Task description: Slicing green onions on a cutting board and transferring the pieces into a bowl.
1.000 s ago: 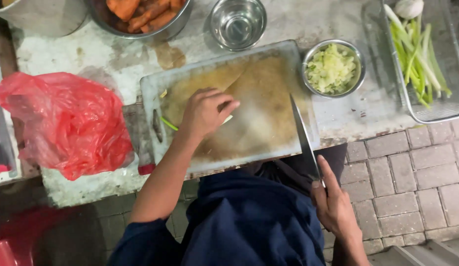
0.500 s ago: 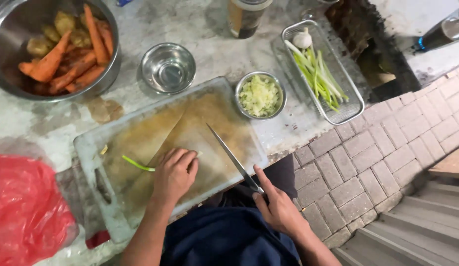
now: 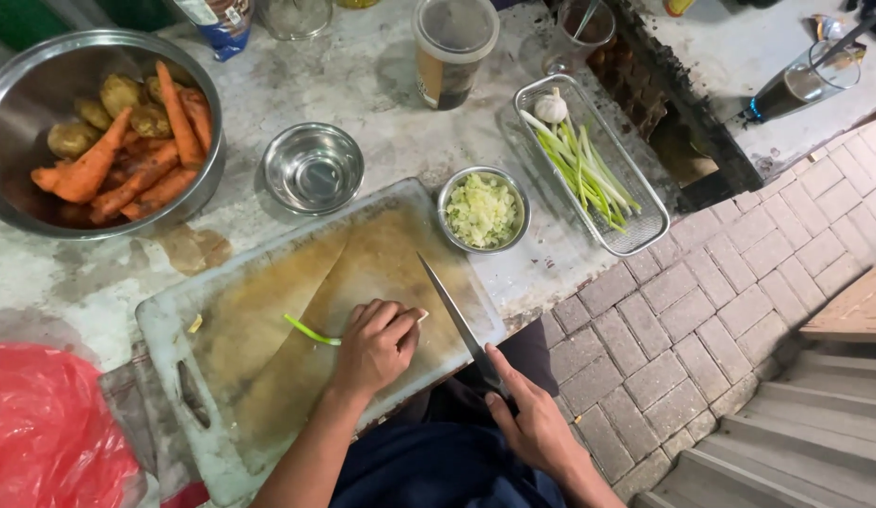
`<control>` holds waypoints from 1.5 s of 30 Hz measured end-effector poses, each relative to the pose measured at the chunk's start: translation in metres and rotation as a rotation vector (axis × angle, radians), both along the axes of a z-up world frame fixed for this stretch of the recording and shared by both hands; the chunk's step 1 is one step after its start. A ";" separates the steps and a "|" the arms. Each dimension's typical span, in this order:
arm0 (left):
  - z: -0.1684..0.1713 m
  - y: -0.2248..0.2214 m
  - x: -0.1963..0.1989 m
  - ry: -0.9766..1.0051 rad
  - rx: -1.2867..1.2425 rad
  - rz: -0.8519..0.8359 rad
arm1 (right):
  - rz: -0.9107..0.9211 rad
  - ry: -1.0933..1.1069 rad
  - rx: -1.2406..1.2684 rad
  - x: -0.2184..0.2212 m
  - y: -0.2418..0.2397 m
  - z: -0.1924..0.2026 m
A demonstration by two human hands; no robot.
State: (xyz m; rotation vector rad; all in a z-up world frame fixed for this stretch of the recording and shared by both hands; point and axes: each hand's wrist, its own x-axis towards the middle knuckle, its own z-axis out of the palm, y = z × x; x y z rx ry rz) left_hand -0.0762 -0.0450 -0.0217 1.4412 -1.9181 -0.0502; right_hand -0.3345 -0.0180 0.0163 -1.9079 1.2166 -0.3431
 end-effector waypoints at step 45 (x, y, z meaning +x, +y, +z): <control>-0.015 -0.051 0.009 0.015 0.109 -0.245 | -0.084 0.025 -0.045 0.007 -0.022 -0.009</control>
